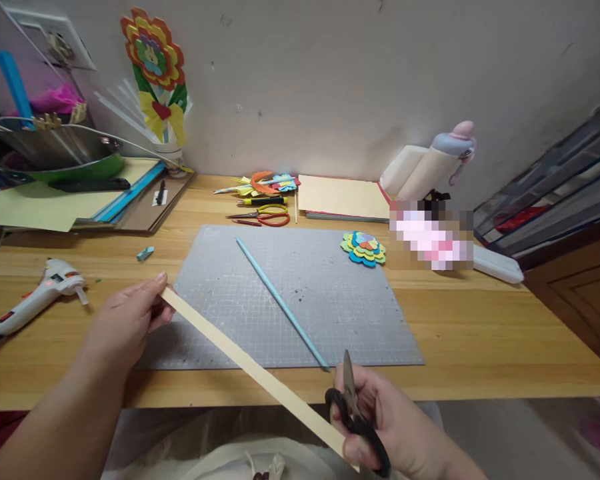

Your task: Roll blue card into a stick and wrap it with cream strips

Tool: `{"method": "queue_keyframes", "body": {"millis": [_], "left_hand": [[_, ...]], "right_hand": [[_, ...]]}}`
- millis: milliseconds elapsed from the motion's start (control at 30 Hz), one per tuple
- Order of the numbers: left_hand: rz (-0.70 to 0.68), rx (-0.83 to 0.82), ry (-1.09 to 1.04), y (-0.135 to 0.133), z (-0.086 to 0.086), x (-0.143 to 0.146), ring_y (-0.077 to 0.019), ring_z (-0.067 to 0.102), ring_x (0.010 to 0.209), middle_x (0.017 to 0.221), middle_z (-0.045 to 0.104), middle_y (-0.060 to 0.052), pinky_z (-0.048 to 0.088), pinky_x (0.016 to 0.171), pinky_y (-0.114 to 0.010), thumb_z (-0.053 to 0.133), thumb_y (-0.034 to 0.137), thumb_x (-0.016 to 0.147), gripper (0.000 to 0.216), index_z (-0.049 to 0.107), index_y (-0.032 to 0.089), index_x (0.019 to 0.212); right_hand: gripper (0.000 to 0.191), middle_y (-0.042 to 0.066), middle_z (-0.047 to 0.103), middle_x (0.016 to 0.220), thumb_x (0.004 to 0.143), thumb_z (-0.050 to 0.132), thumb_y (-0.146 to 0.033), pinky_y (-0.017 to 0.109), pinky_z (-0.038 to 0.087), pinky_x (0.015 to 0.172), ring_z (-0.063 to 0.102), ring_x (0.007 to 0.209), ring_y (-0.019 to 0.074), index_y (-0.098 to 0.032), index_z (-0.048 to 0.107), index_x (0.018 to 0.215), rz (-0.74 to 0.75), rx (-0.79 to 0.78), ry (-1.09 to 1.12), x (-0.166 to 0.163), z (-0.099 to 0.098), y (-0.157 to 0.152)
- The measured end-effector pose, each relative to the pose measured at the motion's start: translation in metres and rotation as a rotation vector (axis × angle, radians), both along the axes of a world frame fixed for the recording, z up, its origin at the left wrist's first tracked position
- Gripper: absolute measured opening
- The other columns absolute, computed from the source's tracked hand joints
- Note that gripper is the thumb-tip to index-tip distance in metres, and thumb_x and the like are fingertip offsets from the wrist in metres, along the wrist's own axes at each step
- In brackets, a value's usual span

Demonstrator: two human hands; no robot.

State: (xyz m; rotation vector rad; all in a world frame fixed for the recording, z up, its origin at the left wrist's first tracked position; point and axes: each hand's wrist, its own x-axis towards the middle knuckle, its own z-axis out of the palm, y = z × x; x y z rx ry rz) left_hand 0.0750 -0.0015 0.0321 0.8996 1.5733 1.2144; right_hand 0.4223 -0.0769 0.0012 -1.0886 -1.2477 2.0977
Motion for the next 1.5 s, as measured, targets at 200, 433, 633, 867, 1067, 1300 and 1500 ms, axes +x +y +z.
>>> {"method": "queue_keyframes", "body": {"millis": [200, 433, 633, 867, 1067, 1300, 1500], "left_hand": [[-0.219, 0.021, -0.273, -0.010, 0.006, 0.019, -0.0051, 0.030, 0.039, 0.052, 0.056, -0.001, 0.018, 0.037, -0.016, 0.058, 0.060, 0.075, 0.049, 0.066, 0.015, 0.093], [-0.037, 0.013, -0.181, -0.012, -0.007, 0.017, -0.0019, 0.029, 0.038, 0.051, 0.057, 0.001, 0.017, 0.039, -0.015, 0.070, 0.050, 0.068, 0.041, 0.062, 0.014, 0.085], [-0.038, -0.033, -0.168, -0.010, -0.019, 0.011, -0.0022, 0.030, 0.039, 0.050, 0.056, 0.002, 0.018, 0.039, -0.014, 0.070, 0.051, 0.067, 0.043, 0.062, 0.013, 0.086], [-0.039, -0.060, -0.139, -0.013, -0.023, 0.014, -0.0059, 0.038, 0.043, 0.050, 0.055, 0.002, 0.026, 0.039, -0.015, 0.071, 0.053, 0.065, 0.044, 0.064, 0.014, 0.084], [-0.020, -0.065, -0.160, -0.014, -0.025, 0.015, -0.0094, 0.048, 0.051, 0.050, 0.055, 0.001, 0.040, 0.048, -0.017, 0.077, 0.053, 0.057, 0.046, 0.066, 0.014, 0.080], [-0.033, -0.104, -0.190, -0.014, -0.027, 0.015, -0.0073, 0.048, 0.055, 0.051, 0.056, 0.002, 0.042, 0.055, -0.013, 0.078, 0.053, 0.057, 0.046, 0.066, 0.016, 0.081], [-0.059, -0.086, -0.174, -0.016, -0.027, 0.015, -0.0080, 0.048, 0.055, 0.052, 0.057, 0.002, 0.040, 0.052, -0.014, 0.076, 0.053, 0.060, 0.044, 0.065, 0.016, 0.082]], "right_hand": [[0.052, -0.007, 0.042, 0.061, 0.054, 0.082, -0.049, 0.017, 0.027, 0.047, 0.033, 0.051, 0.0054, -0.020, 0.046, 0.080, -0.040, -0.004, 0.029, -0.012, 0.002, 0.004], [0.028, 0.002, 0.061, 0.075, 0.071, 0.068, -0.040, 0.026, 0.043, 0.061, 0.056, 0.068, 0.0159, -0.020, 0.054, 0.084, -0.284, 0.384, -0.526, -0.004, 0.004, 0.057], [0.029, 0.013, 0.068, 0.107, 0.082, 0.055, -0.026, 0.038, 0.046, 0.074, 0.063, 0.092, 0.0297, -0.018, 0.061, 0.109, -0.324, 0.837, -1.344, 0.020, -0.006, 0.103], [0.027, 0.013, 0.070, 0.099, 0.083, 0.054, -0.026, 0.037, 0.046, 0.069, 0.065, 0.085, 0.0293, -0.018, 0.060, 0.108, -0.335, 0.882, -1.390, 0.019, -0.009, 0.111], [0.023, 0.010, 0.068, 0.109, 0.085, 0.052, -0.029, 0.037, 0.048, 0.074, 0.063, 0.098, 0.0284, -0.020, 0.065, 0.102, -0.340, 0.941, -1.394, 0.012, -0.003, 0.095], [0.023, 0.007, 0.064, 0.111, 0.086, 0.051, -0.031, 0.037, 0.048, 0.079, 0.061, 0.094, 0.0252, -0.022, 0.063, 0.104, -0.300, 1.063, -1.298, -0.002, 0.003, 0.090], [0.024, 0.012, 0.061, 0.105, 0.085, 0.051, -0.026, 0.041, 0.045, 0.087, 0.056, 0.098, 0.0275, -0.016, 0.064, 0.103, -0.182, 1.051, -1.290, 0.015, -0.011, 0.104]]}}
